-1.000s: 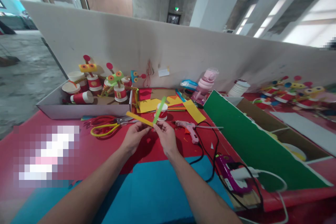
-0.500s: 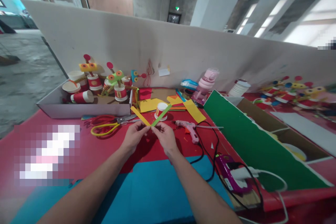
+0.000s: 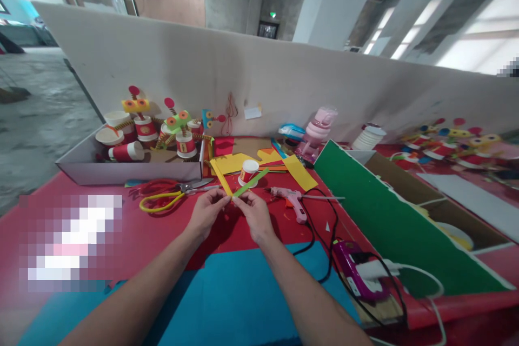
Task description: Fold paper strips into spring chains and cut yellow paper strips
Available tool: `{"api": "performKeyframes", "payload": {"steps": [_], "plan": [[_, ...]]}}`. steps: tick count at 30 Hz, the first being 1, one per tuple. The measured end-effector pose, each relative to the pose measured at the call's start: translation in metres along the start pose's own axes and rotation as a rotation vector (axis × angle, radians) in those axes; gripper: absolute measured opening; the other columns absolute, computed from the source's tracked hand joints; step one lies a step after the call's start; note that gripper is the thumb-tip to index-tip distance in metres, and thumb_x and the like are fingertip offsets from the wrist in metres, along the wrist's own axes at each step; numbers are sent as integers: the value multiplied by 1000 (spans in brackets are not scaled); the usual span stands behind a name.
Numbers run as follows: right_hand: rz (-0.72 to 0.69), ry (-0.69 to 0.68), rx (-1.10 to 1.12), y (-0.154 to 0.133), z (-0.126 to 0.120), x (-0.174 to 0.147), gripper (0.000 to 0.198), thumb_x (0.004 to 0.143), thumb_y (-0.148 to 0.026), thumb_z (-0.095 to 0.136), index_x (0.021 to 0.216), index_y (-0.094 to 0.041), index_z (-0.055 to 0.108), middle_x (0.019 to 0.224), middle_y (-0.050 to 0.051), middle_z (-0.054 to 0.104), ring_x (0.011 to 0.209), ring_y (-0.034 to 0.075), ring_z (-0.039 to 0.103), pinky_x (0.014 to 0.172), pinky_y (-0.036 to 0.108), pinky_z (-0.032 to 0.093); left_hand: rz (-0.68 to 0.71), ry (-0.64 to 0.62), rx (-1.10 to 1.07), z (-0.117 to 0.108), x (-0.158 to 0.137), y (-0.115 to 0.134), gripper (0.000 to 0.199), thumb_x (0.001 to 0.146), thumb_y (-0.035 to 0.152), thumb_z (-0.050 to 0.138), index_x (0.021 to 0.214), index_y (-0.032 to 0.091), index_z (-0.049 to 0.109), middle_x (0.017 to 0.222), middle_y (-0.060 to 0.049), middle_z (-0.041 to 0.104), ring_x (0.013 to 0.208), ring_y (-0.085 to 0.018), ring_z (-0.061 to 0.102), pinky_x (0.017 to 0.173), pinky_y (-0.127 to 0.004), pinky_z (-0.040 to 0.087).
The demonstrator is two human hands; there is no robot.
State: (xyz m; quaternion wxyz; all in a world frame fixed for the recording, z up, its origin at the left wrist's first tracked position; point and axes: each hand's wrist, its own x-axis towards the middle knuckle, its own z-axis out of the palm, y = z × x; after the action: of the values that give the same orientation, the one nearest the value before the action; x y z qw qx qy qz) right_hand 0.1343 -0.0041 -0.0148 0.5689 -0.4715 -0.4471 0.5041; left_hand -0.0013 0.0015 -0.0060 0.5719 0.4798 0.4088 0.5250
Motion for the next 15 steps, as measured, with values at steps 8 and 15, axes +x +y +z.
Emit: {"api": "performKeyframes", "payload": {"steps": [8, 15], "plan": [[35, 16, 121, -1, 3, -2, 22, 64, -32, 75, 77, -15, 68, 71, 3, 70, 67, 15, 62, 67, 28, 48, -35, -12, -16, 3, -1, 0, 24, 72, 35, 72, 80, 14, 64, 64, 1, 58, 56, -9, 49, 54, -22, 41], [51, -96, 178, -4, -4, 3, 23, 59, -29, 78, 77, -16, 69, 71, 1, 69, 67, 14, 61, 70, 29, 48, 28, 7, -52, -2, 2, 2, 19, 69, 30, 74, 70, 13, 64, 61, 1, 58, 56, -9, 48, 55, -21, 38]]}}
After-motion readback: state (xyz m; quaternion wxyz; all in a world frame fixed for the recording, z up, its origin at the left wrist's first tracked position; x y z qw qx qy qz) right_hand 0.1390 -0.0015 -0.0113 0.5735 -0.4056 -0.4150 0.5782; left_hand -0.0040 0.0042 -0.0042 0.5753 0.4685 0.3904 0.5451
